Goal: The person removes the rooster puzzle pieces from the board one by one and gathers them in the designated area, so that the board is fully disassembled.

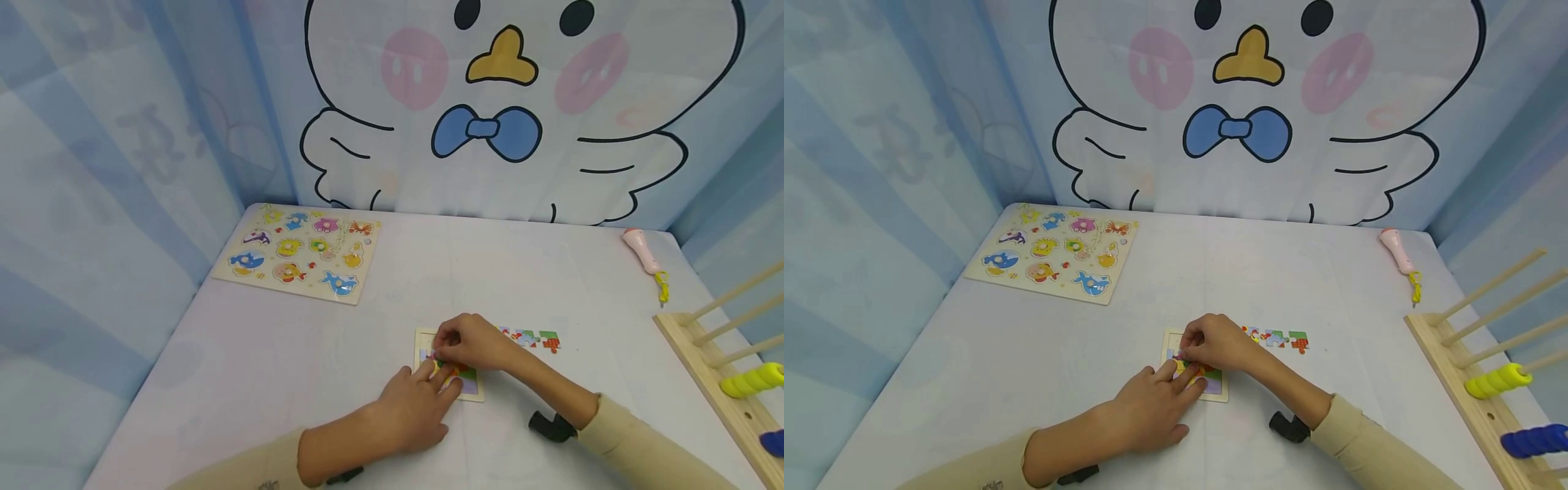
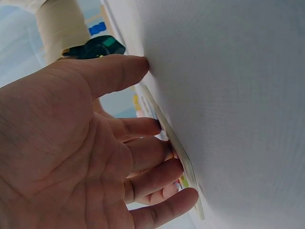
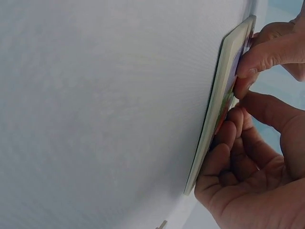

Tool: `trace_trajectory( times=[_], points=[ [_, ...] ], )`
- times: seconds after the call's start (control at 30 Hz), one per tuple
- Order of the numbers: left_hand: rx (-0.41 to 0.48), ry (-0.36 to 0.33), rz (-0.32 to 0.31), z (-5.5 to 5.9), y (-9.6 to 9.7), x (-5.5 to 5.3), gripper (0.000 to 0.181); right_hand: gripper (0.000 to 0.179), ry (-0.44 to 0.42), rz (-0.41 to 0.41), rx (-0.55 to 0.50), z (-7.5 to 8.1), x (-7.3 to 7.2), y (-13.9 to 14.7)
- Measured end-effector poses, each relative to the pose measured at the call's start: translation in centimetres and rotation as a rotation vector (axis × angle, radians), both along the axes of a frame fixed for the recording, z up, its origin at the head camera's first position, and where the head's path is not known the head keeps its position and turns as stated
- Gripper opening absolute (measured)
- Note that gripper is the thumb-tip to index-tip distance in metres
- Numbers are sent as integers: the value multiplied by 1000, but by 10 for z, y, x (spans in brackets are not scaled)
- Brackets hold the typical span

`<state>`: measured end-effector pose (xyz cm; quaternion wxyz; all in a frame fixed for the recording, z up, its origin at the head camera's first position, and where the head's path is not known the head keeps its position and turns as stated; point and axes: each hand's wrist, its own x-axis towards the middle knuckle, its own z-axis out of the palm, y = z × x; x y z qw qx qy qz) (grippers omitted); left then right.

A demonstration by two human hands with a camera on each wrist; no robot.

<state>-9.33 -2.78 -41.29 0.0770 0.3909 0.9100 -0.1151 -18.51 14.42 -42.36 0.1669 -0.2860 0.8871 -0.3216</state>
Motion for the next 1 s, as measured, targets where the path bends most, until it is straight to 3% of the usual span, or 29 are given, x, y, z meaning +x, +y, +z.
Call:
trace_trajectory(
  times=[0.83,1.0],
  points=[
    [16,-7,9,-1,-1,2,65,2,-76,-16,-57,6,3,-1],
    [1,-9,1,-2,1,1,66,4,-94,-54,-74,13,-1,11]
  ],
)
